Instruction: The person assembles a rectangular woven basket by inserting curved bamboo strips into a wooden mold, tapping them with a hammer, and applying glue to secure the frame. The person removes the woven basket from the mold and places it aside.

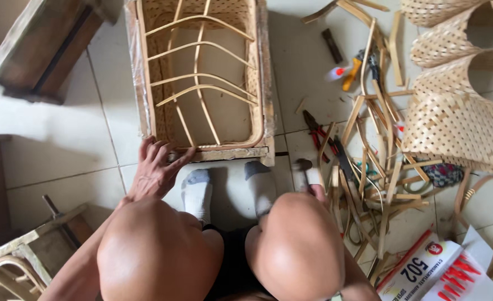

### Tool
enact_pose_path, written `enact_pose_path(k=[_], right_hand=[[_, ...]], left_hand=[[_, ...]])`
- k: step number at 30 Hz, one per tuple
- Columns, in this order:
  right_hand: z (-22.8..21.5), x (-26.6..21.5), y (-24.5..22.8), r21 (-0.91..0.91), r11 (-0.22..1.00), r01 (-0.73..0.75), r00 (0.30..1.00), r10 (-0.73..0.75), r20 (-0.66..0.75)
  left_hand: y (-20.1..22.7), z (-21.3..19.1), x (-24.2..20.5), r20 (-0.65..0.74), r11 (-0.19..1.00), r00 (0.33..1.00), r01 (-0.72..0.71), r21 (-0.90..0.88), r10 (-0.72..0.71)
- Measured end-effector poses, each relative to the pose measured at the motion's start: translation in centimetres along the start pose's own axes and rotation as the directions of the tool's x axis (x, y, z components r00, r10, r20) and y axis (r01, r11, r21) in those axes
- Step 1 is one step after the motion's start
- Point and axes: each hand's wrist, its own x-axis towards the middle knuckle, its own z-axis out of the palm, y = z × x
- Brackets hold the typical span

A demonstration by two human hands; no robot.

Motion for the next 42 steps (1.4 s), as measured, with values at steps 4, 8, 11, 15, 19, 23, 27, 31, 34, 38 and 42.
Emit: enact_pose_path(k=[4, 8, 11, 15, 19, 23, 27, 31, 34, 38, 42], right_hand=[[-4.9, 1.2, -5.0, 0.183, 0.964, -0.192, 0.981, 0.186, 0.049], [-6.6, 4.5, -9.9, -0.181, 0.919, 0.35, 0.933, -0.326, 0.152], [-5.5, 6.4, -12.4, 0.044, 0.994, 0.099, 0.978, -0.106, 0.18], [-4.0, 9.3, -13.8, -0.098, 0.993, 0.068, 0.948, -0.034, 0.315], [-2.6, 11.8, -14.2, -0.095, 0.881, 0.464, 0.873, -0.436, 0.219], [-2.1, 14.9, -14.9, 0.021, 0.979, 0.203, 0.938, -0.201, 0.282], [-1.5, 18.6, -16.6, 0.027, 0.965, 0.26, 0.927, -0.258, 0.272], [-1.2, 21.5, -18.5, -0.01, 0.952, 0.305, 0.92, -0.292, 0.263], [-0.9, 23.8, -19.4, -0.017, 0.95, 0.313, 0.9, -0.291, 0.324], [0.7, 27.3, -20.4, 0.029, 0.918, 0.395, 0.877, -0.386, 0.286], [2.5, 32.0, -22.4, 0.077, 0.969, 0.237, 0.894, -0.248, 0.373]], left_hand=[[1.6, 1.1, 0.1, -0.005, 0.998, 1.0, -0.005, -0.057, 0.005], [2.9, 0.8, 0.9, -0.088, 0.988, 0.994, 0.044, -0.15, -0.058], [2.5, 0.3, 0.9, -0.321, 0.919, 0.92, 0.091, -0.383, -0.225], [-0.2, 0.8, 1.5, 0.081, 0.193, 0.651, 0.338, -0.921, -0.754], [-2.6, 1.4, 2.6, 0.402, -0.229, 0.58, 0.349, -0.909, -0.709], [-4.0, 1.7, 3.0, 0.461, -0.277, 0.556, 0.386, -0.88, -0.691], [-4.4, 2.1, 3.0, 0.471, -0.265, 0.545, 0.415, -0.87, -0.694], [-4.4, 2.5, 3.2, 0.453, -0.226, 0.523, 0.44, -0.869, -0.722], [-4.8, 2.8, 3.6, 0.458, -0.224, 0.509, 0.455, -0.862, -0.729], [-5.1, 2.7, 4.0, 0.493, -0.284, 0.499, 0.438, -0.853, -0.712], [-5.2, 2.4, 4.3, 0.532, -0.304, 0.461, 0.481, -0.822, -0.71]])
